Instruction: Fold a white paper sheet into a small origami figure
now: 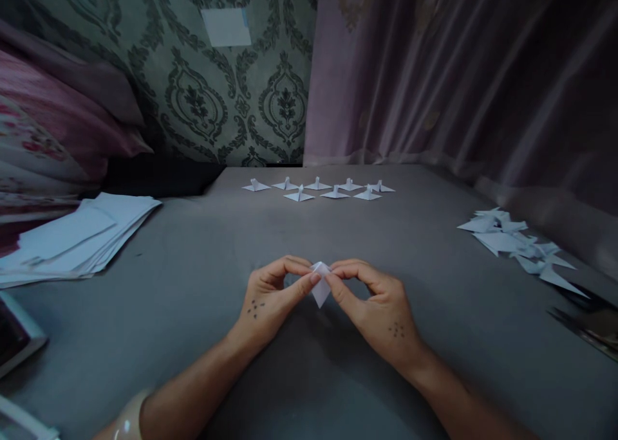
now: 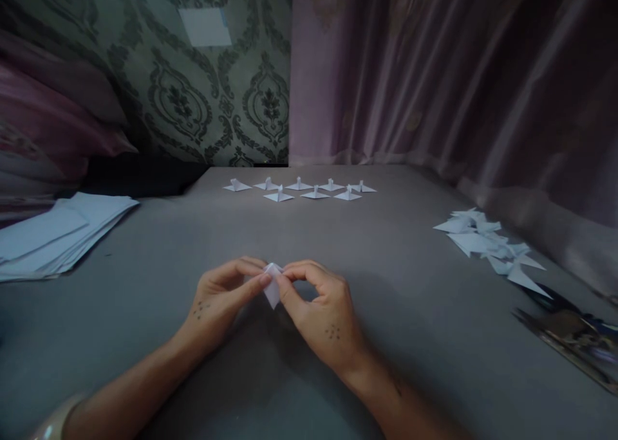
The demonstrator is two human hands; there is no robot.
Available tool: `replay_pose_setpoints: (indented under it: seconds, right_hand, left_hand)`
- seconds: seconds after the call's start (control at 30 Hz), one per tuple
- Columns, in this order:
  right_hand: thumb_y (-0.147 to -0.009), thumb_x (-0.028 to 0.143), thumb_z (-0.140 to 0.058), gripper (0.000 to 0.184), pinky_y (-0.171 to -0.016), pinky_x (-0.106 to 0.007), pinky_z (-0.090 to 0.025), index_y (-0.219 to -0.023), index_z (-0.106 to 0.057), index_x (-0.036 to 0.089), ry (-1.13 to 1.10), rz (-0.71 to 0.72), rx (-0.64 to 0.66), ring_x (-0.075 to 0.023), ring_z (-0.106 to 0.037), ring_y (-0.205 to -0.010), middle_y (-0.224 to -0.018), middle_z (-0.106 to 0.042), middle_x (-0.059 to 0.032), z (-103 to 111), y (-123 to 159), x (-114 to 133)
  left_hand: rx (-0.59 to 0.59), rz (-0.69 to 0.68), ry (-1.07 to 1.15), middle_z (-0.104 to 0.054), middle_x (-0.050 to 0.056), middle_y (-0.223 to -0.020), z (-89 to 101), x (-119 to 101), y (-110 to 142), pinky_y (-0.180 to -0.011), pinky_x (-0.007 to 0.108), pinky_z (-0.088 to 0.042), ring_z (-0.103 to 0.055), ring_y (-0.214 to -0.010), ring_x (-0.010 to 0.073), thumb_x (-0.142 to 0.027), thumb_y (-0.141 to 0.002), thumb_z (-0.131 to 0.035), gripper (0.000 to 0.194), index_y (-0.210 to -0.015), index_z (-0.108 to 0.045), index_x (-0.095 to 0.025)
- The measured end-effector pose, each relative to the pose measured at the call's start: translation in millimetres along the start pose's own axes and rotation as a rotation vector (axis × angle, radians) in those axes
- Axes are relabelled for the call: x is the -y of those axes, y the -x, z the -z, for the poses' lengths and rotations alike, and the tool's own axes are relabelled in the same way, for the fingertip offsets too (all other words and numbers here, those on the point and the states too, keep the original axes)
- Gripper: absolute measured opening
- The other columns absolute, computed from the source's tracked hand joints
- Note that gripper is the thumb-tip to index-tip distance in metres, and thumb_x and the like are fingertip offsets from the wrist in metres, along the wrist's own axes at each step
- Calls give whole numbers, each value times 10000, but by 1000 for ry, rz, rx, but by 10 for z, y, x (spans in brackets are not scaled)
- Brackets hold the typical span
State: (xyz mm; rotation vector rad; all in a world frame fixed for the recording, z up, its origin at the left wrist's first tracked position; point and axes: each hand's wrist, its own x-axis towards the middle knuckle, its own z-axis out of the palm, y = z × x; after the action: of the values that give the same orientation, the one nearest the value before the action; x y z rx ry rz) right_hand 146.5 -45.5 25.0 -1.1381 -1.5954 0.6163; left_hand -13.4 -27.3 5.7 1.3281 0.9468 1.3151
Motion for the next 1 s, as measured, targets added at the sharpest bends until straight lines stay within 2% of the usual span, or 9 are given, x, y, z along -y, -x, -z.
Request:
replay_pose_setpoints:
  seconds: [0.33, 0.43, 0.53, 0.6, 0.67, 0.73, 0.83, 0.9, 1.0]
  right_hand:
    - [-766, 321, -667, 160, -701, -284, -506, -675, -617, 199, -111, -219, 7, -158, -651, -727, -751, -695, -18, -37, -14, -25]
    - [-739, 328, -688, 175, -650, -276, -496, -748, -567, 202, -137, -302, 4, -151, -641, -670, -705, -683, -1, -26, -36, -96]
    - [-759, 290, -664, 188, -640, -266, -477, -885, -540, 223, -81, -360, 122, -147, -646, -685, -732, -702, 17, 7, -50, -172]
    - [-779, 243, -632, 185, -660, -271, -471, -950, -562, 241, -17, -353, 254, -150, -651, -721, -767, -713, 20, 20, -53, -207]
    - [-781, 237, -627, 197, -680, -280, -478, -971, -576, 245, -33, -343, 289, -157, -655, -744, -785, -714, 12, 19, -63, -225]
    - [-787, 302, -636, 214, -709, -292, -494, -975, -566, 226, -141, -349, 166, -166, -661, -772, -835, -711, -19, 15, -87, -234]
    - [-832, 449, -574, 293, -765, -309, -505, -984, -555, 198, -297, -352, -80, -170, -657, -840, -987, -686, -78, 21, -134, -244]
    - [-830, 490, -566, 349, -780, -315, -504, -1009, -564, 190, -309, -345, -81, -173, -642, -874, -1037, -665, -96, 13, -137, -249]
    - [-732, 457, -689, 431, -743, -323, -513, -1039, -572, 179, -267, -326, 40, -184, -621, -850, -1021, -653, -102, -52, -80, -237]
  left_hand:
    - [-42, 145, 129, -664, 9, -730, -50, 34, 5, -658, 228, -458, -596, -685, 107, -254, -709, -757, 174, -663, -624, -152]
    - [-43, 231, 184, -664, -9, -713, -31, 71, -20, -635, 227, -453, -598, -649, 106, -259, -688, -773, 222, -792, -598, -169]
    - [71, 326, 155, -673, -13, -726, 3, 107, -47, -646, 229, -447, -612, -665, 117, -267, -670, -782, 365, -976, -600, -185]
    - [199, 406, 53, -663, -7, -694, 20, 119, -55, -605, 212, -421, -598, -636, 113, -279, -650, -792, 337, -931, -647, -160]
    - [264, 487, 25, -658, 1, -672, 25, 114, -57, -575, 209, -404, -585, -607, 111, -284, -636, -800, 274, -833, -672, -142]
    - [189, 545, 141, -662, 11, -682, 23, 99, -63, -584, 217, -417, -590, -609, 117, -296, -648, -795, 254, -803, -664, -142]
    - [-33, 564, 421, -663, 14, -753, 30, 82, -90, -612, 205, -432, -598, -651, 103, -275, -665, -791, 247, -809, -636, -149]
    - [-89, 558, 556, -654, 10, -806, 40, 84, -107, -631, 191, -436, -600, -696, 94, -243, -676, -786, 242, -833, -624, -155]
    - [-51, 542, 663, -639, 12, -863, 31, 101, -98, -684, 195, -451, -594, -747, 89, -218, -726, -750, 202, -864, -614, -161]
